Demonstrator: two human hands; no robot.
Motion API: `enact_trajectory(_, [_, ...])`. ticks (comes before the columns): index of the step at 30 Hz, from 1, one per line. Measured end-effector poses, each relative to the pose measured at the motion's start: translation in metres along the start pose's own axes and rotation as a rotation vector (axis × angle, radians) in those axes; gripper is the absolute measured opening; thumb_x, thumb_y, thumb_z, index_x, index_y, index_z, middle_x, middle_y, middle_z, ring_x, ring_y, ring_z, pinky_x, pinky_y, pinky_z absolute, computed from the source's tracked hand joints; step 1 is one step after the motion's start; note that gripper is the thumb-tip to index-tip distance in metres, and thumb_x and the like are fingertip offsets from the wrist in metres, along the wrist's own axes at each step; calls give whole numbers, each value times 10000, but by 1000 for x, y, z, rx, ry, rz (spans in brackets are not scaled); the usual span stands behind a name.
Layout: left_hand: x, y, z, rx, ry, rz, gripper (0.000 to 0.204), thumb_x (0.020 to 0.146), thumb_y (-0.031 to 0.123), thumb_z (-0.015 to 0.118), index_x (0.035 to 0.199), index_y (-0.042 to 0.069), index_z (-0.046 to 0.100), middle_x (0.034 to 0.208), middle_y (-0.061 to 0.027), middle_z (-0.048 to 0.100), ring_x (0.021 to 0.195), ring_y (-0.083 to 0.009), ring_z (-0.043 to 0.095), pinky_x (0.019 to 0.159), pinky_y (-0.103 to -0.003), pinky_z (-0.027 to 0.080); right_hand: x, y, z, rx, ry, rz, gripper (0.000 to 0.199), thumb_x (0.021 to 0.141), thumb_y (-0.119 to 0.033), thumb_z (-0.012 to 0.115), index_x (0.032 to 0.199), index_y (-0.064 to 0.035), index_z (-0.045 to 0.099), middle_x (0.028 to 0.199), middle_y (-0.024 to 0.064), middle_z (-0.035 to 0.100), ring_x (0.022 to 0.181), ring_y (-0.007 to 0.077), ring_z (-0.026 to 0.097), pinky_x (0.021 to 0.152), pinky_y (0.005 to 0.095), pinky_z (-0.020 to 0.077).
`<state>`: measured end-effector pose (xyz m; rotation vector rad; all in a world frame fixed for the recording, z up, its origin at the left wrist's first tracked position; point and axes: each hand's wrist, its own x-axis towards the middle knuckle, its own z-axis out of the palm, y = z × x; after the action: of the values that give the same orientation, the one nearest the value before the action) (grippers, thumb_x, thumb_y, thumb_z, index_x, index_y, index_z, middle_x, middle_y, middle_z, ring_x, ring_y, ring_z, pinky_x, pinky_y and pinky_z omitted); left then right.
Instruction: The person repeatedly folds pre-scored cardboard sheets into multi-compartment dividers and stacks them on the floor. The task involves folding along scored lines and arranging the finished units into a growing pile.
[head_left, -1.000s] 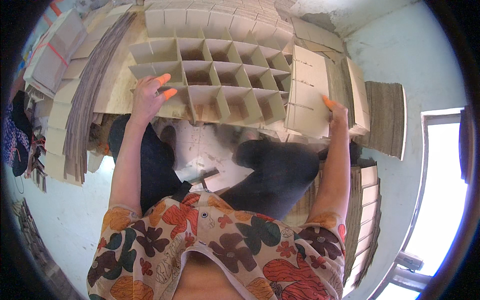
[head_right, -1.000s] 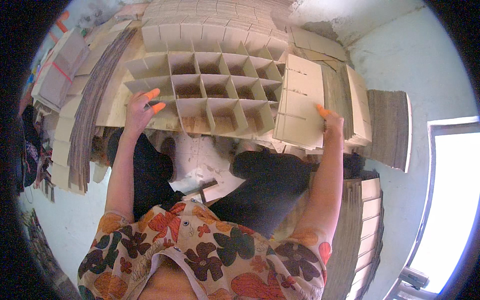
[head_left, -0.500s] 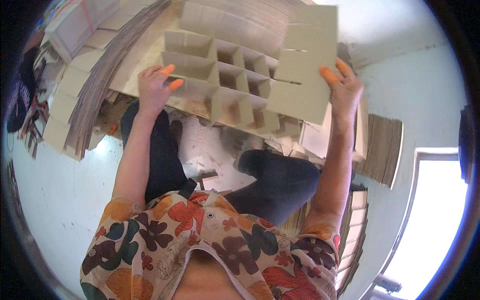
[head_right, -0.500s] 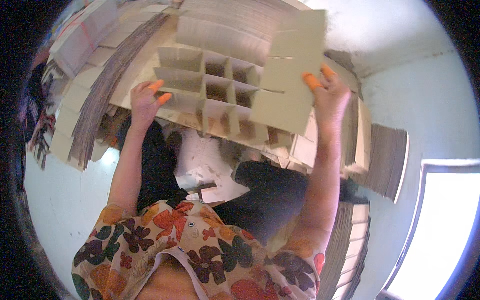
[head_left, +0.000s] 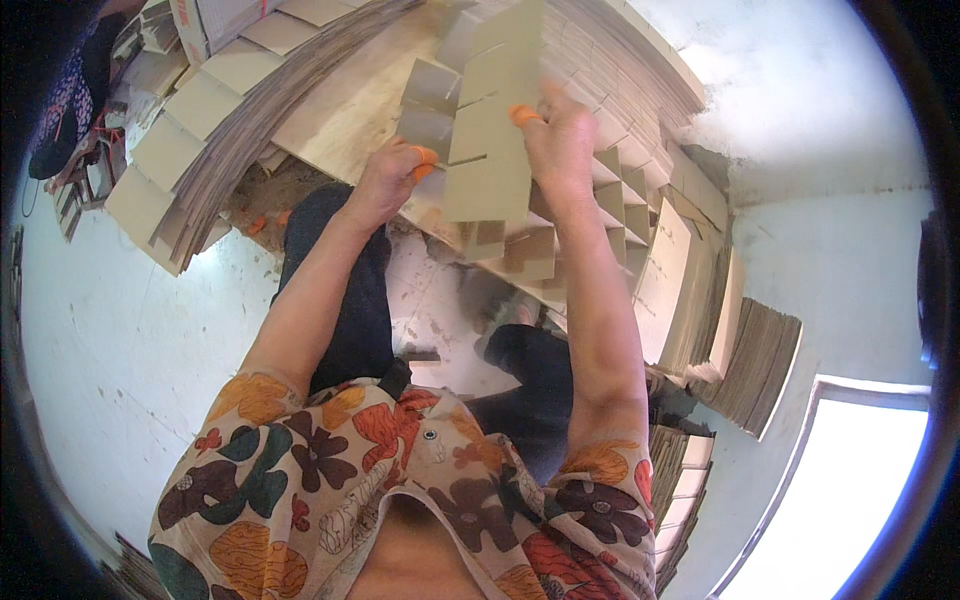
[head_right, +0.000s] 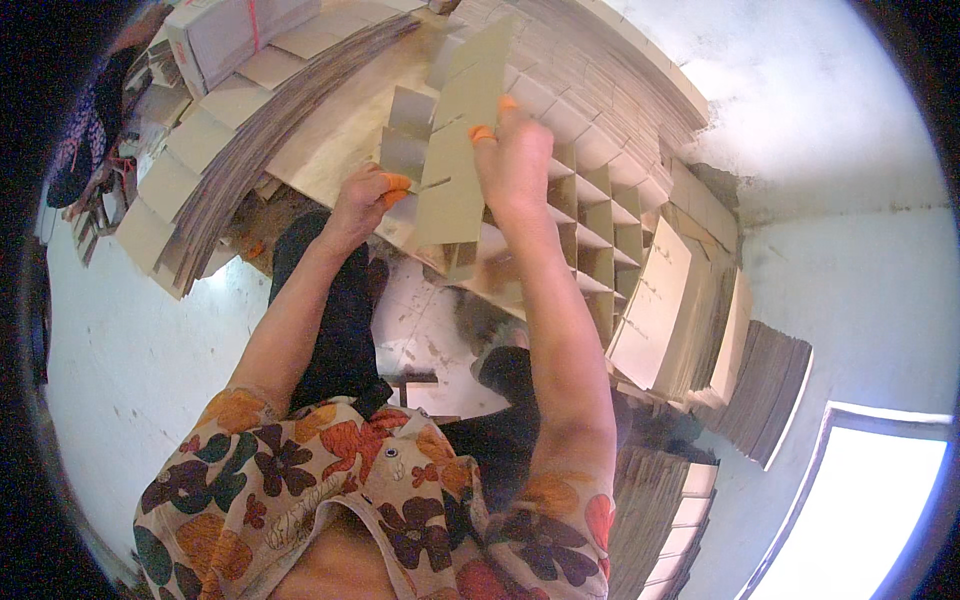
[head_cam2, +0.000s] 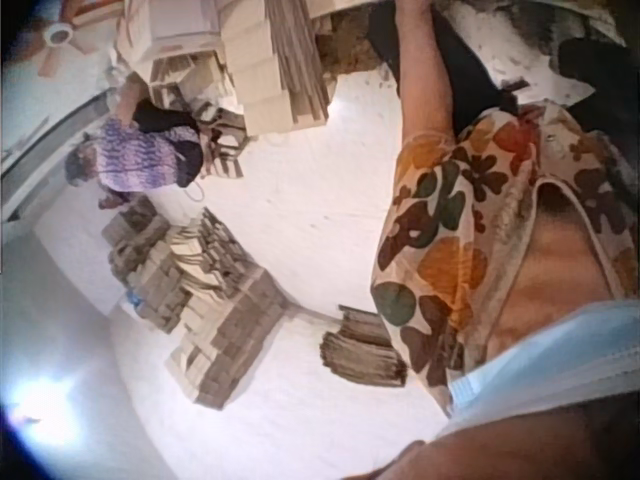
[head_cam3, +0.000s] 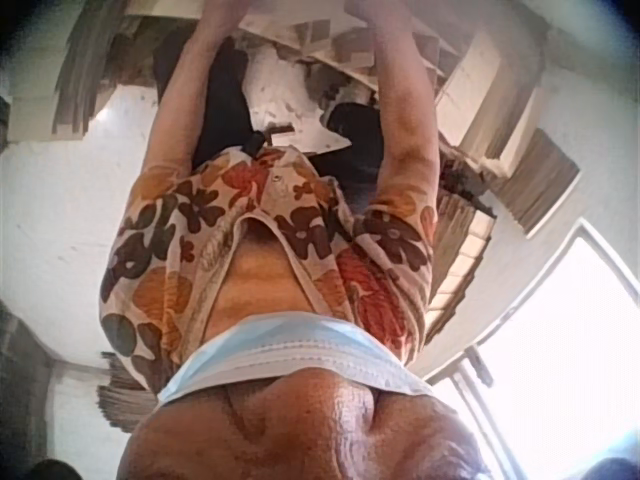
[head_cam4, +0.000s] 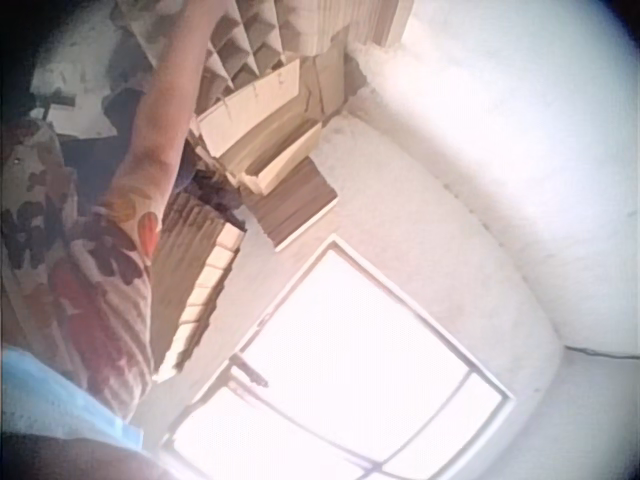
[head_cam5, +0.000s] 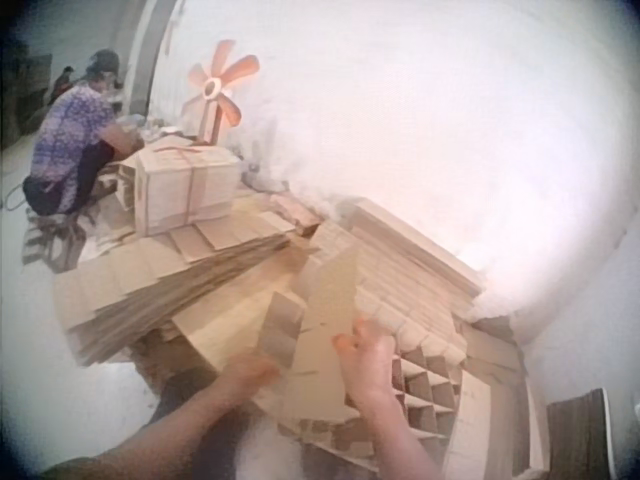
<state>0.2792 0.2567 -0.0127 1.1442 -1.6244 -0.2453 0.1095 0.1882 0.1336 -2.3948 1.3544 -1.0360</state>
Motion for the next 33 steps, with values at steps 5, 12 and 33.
enact_trajectory(5, [0,-3,0,8,-31,-16,181,718,-4,689,883,49,634,805,-100,627,801,-280,585,698,-352,479,8,-9,2,-96,-122,30,177,702,-55,667,840,22,588,715,251,590,725,412,594,636,441,473])
enact_trajectory(12, [0,-3,1,5,-34,-60,184,728,-6,688,892,56,635,826,-108,620,802,-287,595,689,-361,487,0,-4,16,-68,-73,-13,120,720,-39,611,800,43,572,676,257,576,675,419,590,588,455,470])
enact_trajectory(33, [2,-3,6,-12,-29,-36,131,729,7,647,852,44,621,745,-120,612,727,-310,547,660,-382,454,-14,18,71,-104,-261,25,150,751,-22,591,876,56,559,771,257,606,785,408,610,673,438,491])
